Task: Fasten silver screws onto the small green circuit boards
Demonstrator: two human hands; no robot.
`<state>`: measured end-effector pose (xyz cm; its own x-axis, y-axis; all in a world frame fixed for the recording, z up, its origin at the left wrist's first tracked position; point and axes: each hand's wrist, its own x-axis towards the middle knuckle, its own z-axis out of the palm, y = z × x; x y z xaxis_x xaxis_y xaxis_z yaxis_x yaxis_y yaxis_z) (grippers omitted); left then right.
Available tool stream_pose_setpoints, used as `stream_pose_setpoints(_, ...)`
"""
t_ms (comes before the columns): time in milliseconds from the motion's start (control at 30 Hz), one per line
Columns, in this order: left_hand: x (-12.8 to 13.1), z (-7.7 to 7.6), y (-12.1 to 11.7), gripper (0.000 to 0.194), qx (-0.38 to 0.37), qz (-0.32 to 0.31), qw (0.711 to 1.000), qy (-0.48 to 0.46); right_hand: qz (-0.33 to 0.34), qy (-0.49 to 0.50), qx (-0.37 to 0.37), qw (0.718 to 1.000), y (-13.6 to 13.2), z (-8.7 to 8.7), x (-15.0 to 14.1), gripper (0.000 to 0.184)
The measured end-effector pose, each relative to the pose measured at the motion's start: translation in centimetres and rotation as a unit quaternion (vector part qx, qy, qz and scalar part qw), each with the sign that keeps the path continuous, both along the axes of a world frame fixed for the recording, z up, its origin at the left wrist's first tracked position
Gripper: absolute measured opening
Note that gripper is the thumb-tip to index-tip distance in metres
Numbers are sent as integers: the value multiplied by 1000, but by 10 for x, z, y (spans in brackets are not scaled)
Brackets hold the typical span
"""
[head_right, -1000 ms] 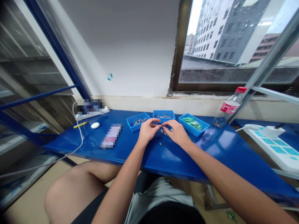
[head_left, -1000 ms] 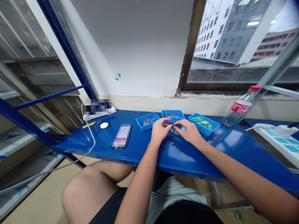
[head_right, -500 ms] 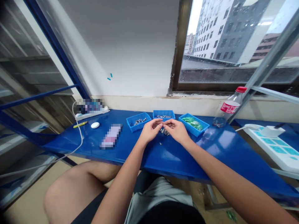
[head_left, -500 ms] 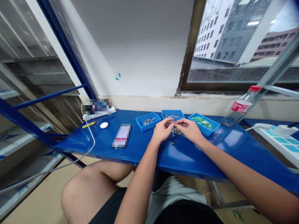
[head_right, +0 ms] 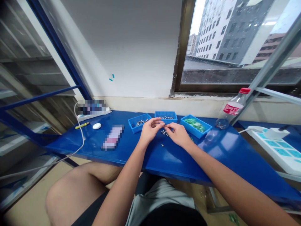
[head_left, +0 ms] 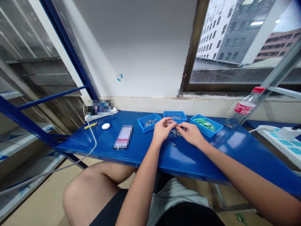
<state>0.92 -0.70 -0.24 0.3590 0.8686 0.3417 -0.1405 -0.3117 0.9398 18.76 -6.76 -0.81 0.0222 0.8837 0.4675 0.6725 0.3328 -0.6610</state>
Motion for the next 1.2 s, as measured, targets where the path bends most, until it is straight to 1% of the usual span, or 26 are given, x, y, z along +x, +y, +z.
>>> stream_pose_setpoints(67, -1, 1, -2, 37, 11, 6, 999, 36, 4, 61, -26, 998, 0, -1, 0, 33)
stream_pose_setpoints(133, -2, 1, -2, 29, 44, 5, 996, 76, 3, 110, -44, 993, 0, -1, 0, 35)
stream_pose_setpoints(200, -3, 1, -2, 24, 83, 4, 992, 98, -6, 115, -46, 992, 0, -1, 1, 36)
stream_pose_setpoints(267, -3, 0, 0, 24, 93, 22, 990, 102, -16, 88, -34, 995, 0, 0, 1, 37)
stream_pose_setpoints(400, -2, -5, 5, 24, 42, 72, 993, 88, -20, 47, -20, 999, -3, 3, -1, 39)
stream_pose_setpoints(467, 0, -8, 7, 18, 19, 67, 996, 63, -21, 47, -25, 998, -4, 4, -2, 40)
stream_pose_setpoints(567, 2, -8, 8, 10, -7, 33, 999, 18, -29, 50, -32, 998, -5, 5, -2, 41)
stream_pose_setpoints(667, 1, -7, 6, 15, -21, -1, 999, 27, -31, 62, -30, 997, -2, 2, 1, 38)
stream_pose_setpoints(800, 0, -5, 3, 22, -15, 3, 997, 77, -16, 94, -8, 995, 2, -2, 4, 40)
stream_pose_setpoints(867, 0, -5, 3, 25, -17, 1, 996, 92, -1, 93, 6, 996, 2, -3, 5, 39)
stream_pose_setpoints(967, 0, -6, 3, 28, -15, 0, 996, 91, 3, 81, 19, 997, 2, -2, 5, 34)
stream_pose_setpoints(1100, 1, -5, 2, 32, -7, 11, 996, 84, -14, 84, 9, 996, 3, -3, 6, 31)
stream_pose_setpoints(1200, 1, -5, 0, 26, 30, 1, 997, 73, -11, 89, 6, 996, 4, -5, 6, 31)
